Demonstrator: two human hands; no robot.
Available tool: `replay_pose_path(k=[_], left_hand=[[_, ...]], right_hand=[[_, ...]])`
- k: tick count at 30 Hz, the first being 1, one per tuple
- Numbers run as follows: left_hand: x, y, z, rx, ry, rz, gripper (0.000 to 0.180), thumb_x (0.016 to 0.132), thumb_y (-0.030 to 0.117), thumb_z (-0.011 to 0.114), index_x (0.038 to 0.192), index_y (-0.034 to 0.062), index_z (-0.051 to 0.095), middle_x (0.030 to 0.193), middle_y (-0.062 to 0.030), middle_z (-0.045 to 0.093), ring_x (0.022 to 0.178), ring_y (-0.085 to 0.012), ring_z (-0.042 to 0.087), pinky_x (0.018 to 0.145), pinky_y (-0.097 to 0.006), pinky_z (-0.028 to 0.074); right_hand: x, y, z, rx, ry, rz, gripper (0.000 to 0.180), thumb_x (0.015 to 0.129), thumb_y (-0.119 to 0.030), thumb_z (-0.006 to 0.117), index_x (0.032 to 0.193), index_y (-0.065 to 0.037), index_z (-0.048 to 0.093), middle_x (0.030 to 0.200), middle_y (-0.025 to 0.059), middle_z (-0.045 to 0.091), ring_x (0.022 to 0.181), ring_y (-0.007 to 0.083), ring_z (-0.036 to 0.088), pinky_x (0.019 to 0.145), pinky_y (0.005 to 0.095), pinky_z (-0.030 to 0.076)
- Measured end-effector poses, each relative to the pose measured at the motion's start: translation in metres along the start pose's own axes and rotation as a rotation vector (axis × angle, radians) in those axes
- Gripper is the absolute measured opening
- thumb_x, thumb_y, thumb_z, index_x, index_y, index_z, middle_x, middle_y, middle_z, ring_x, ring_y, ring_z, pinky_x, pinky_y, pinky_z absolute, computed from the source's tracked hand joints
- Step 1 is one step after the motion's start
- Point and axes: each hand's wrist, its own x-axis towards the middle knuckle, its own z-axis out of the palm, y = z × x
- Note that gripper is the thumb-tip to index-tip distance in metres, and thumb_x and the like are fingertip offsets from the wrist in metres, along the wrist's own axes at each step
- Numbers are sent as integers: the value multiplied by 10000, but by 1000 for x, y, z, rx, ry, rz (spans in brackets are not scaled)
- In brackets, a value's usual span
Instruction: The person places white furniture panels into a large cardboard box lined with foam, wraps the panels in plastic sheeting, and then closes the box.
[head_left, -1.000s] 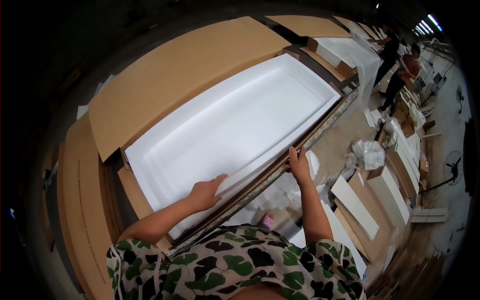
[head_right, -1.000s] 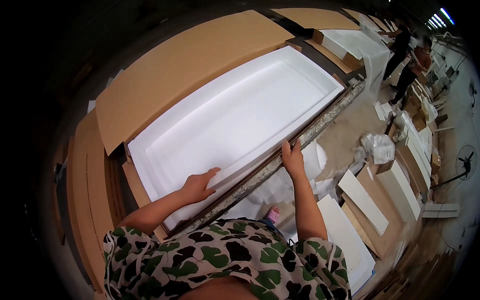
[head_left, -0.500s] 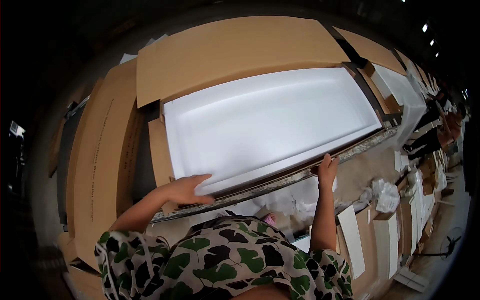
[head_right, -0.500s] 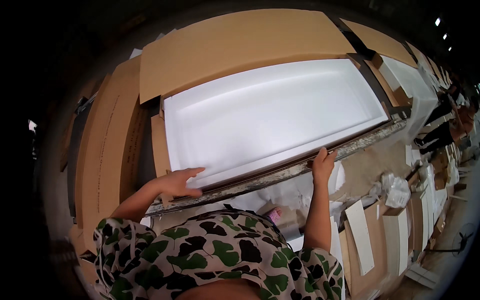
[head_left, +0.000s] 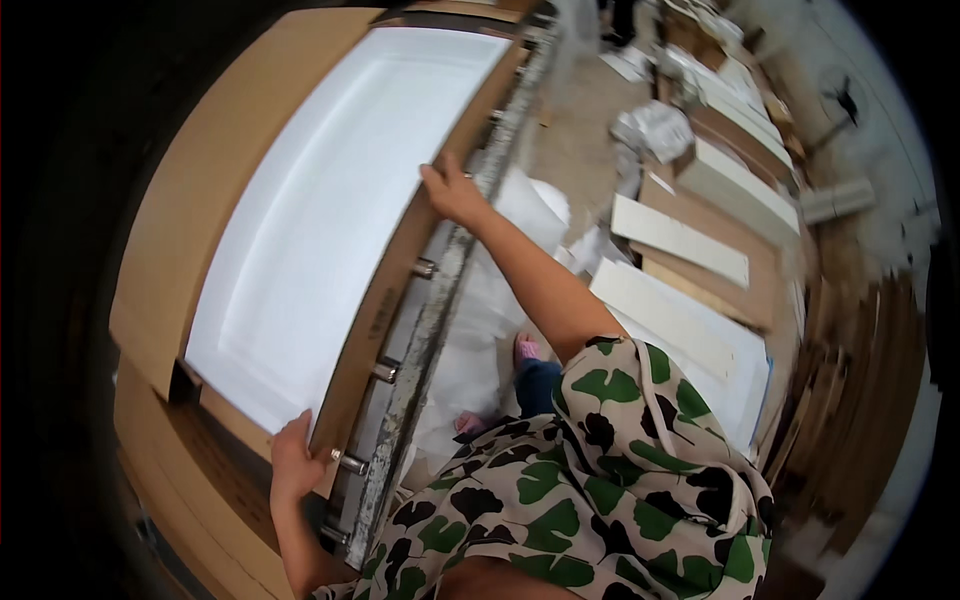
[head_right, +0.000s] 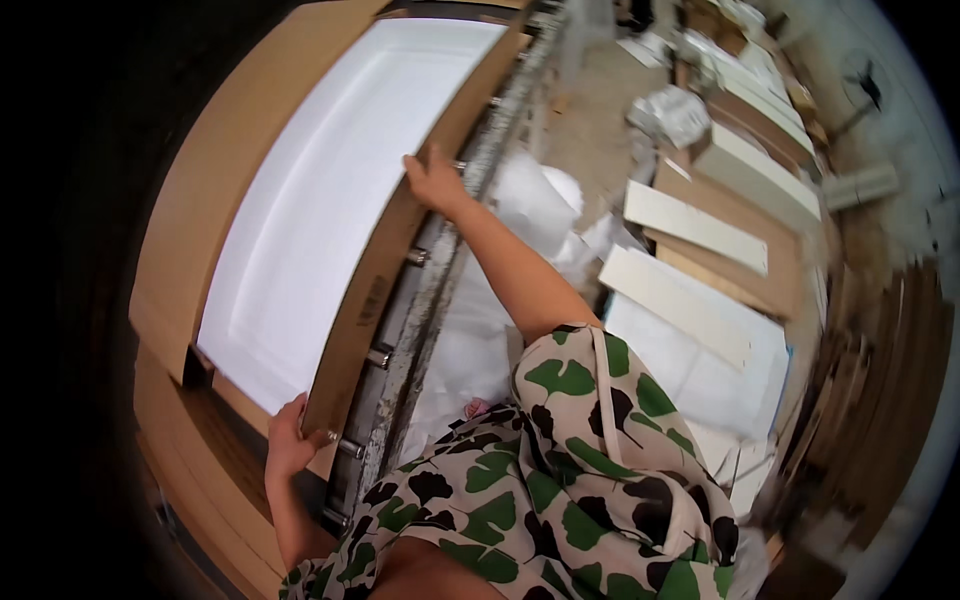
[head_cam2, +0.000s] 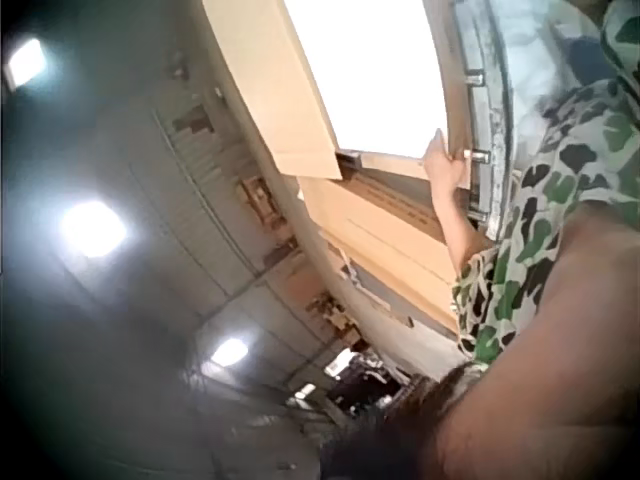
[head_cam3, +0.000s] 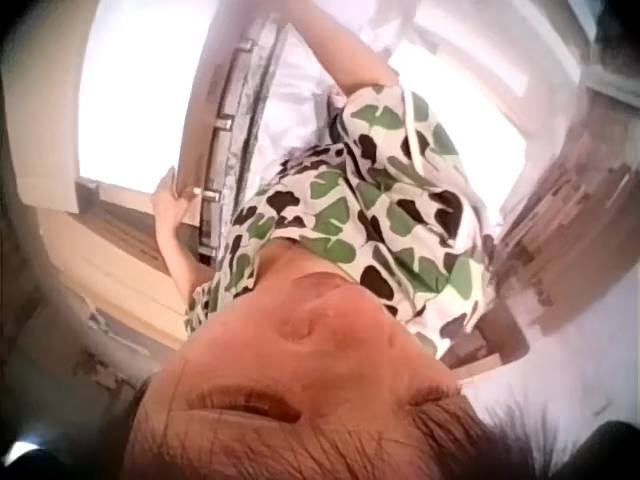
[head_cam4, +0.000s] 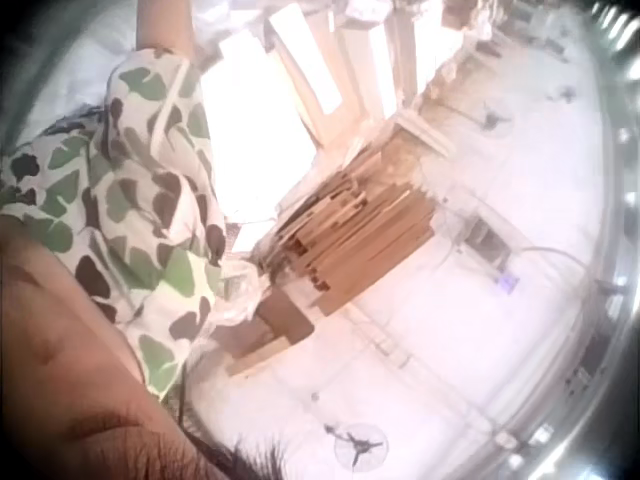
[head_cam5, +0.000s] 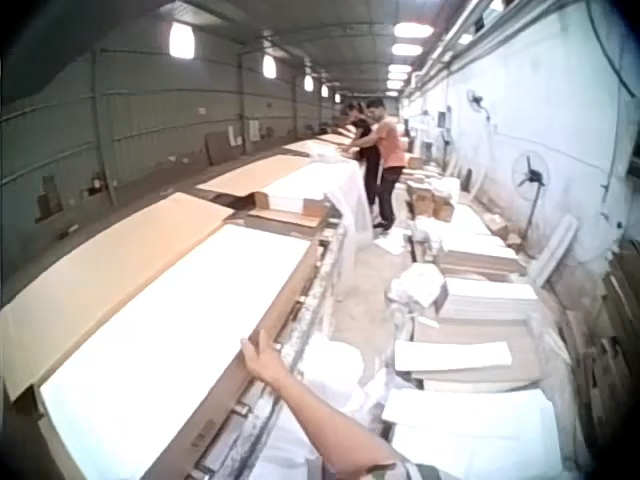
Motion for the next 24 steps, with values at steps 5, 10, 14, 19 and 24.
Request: replay_pose_path(k=[5,10,14,19,24], left_hand=[[15,-2,4,-287,-114,-271,697,611,179,783,1193,-45,471,1109,-221,561,1072,-328,522,941,-377,369],[68,123,24,61,647,97,358,799,42,631,1129,-50,527,1176,-194,532,1064,-306,517,914,-355,396],[143,297,63,-467,324,192,253,801,19,604,1049,-24,580,1076,-139,581,994,-237,540,896,-327,404],[273,391,157,22,-232,1012,288,712,160,718,966,82,608,1039,-90,606,1018,-258,563,938,-466,328],[362,521,248,-153,-474,1184,256,766,171,667,1002,95,604,989,-71,620,992,-235,567,935,-428,347]], right_hand=[[-86,88,-74,170,-86,-24,372,896,-325,464,1111,-26,510,996,200,595,917,355,574,795,370,452],[-236,317,-179,-416,-93,491,434,869,-362,473,1103,-4,547,926,214,613,820,341,603,726,410,481],[-324,373,-266,-624,-498,924,396,814,-371,514,897,8,595,937,229,609,900,382,576,792,447,462],[-368,442,-334,-554,-235,1137,447,828,-387,486,911,26,632,972,224,609,953,393,553,845,416,445],[-361,488,-354,-149,519,1214,371,839,-299,506,1013,17,593,732,135,621,633,241,625,542,343,504]])
